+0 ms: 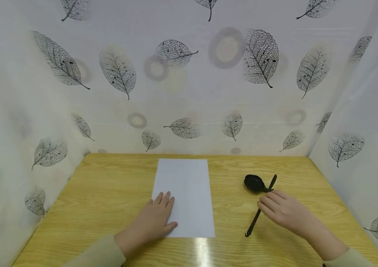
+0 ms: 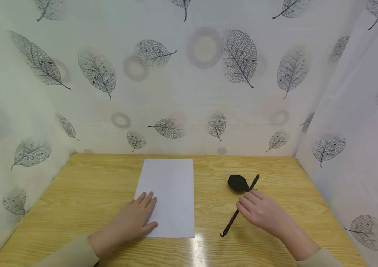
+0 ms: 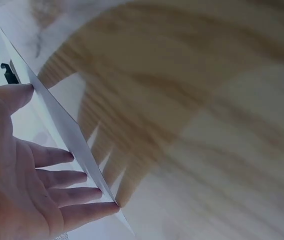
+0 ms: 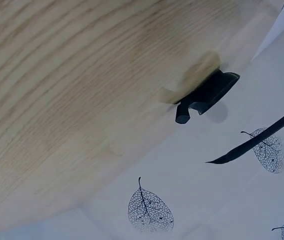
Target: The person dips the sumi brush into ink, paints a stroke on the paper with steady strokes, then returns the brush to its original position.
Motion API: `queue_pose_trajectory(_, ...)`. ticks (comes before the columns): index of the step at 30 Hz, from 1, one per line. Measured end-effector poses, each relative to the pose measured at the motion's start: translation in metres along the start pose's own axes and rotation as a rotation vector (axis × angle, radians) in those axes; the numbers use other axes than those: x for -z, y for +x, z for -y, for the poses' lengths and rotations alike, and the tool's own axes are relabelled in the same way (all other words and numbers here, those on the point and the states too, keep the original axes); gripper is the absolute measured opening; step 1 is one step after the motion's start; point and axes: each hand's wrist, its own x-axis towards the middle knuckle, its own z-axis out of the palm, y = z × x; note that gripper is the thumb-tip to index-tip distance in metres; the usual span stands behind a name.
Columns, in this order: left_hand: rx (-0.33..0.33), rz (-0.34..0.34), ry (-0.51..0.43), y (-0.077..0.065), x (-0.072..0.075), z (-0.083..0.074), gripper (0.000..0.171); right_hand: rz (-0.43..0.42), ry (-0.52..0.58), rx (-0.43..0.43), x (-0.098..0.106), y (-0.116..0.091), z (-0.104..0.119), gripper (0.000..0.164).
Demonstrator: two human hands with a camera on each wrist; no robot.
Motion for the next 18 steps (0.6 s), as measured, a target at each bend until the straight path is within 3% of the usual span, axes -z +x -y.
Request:
queue_pose_trajectory(9,-0.046,0.02,0.022,0.008,0.0,-0.015,0.08,-0.028,-0.003,-0.105,0.012,0.009,-0.009,0.048)
queue_pose_trajectory(18,-0.089,0.076,-0.004,0.009,0.001,-0.018,0.085,-0.24,0.007,-0.263,0.017,0.025,-0.019,0.041)
